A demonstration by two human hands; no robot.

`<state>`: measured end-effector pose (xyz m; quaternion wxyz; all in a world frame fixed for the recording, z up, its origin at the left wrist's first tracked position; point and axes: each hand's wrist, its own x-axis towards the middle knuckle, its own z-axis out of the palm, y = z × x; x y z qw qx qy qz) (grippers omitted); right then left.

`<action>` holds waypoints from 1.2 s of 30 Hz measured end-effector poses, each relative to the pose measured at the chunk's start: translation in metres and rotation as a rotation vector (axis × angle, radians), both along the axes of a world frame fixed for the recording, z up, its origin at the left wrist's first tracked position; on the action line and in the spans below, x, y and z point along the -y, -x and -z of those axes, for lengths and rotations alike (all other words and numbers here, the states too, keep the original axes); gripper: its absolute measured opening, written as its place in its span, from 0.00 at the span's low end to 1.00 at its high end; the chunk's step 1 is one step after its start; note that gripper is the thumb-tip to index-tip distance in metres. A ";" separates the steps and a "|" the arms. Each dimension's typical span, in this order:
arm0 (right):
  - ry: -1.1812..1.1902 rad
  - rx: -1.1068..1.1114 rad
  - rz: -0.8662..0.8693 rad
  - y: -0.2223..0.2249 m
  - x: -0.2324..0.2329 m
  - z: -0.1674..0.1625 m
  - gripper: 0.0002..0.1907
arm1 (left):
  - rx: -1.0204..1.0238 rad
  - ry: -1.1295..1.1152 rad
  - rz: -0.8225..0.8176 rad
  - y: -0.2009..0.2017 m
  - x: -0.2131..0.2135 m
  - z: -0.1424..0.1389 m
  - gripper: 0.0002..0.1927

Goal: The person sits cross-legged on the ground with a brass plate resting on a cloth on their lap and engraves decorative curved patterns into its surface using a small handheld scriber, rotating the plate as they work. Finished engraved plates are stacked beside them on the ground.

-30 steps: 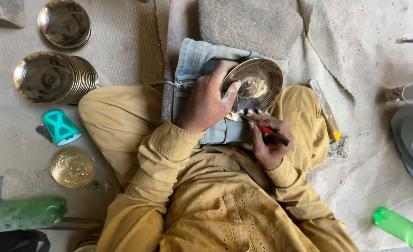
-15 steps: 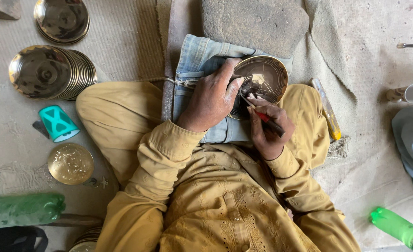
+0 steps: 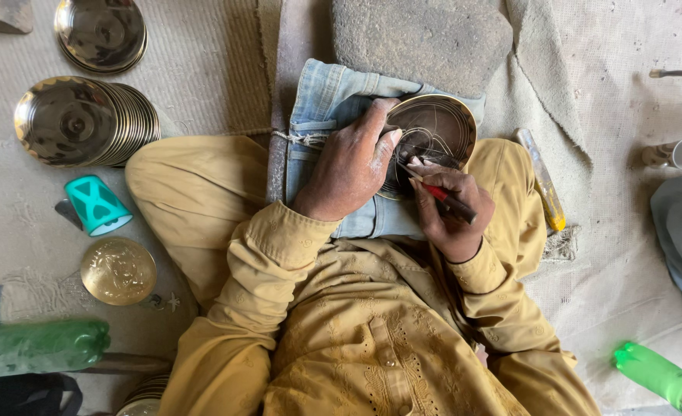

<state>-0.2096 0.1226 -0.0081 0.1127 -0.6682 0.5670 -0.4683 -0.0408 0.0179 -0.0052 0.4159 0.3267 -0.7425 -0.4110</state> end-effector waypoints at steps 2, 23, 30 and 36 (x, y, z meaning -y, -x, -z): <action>-0.012 -0.005 -0.016 0.002 0.001 -0.003 0.12 | 0.004 0.006 -0.009 0.000 0.000 0.000 0.16; -0.063 0.038 -0.079 0.010 0.000 -0.004 0.12 | -0.010 0.017 0.001 0.001 0.002 0.004 0.18; -0.078 0.100 -0.119 0.011 -0.002 -0.005 0.11 | -0.003 0.030 -0.004 0.001 0.001 0.005 0.18; -0.111 0.133 -0.149 0.014 -0.002 -0.007 0.10 | -0.004 0.017 0.002 0.000 0.002 0.003 0.18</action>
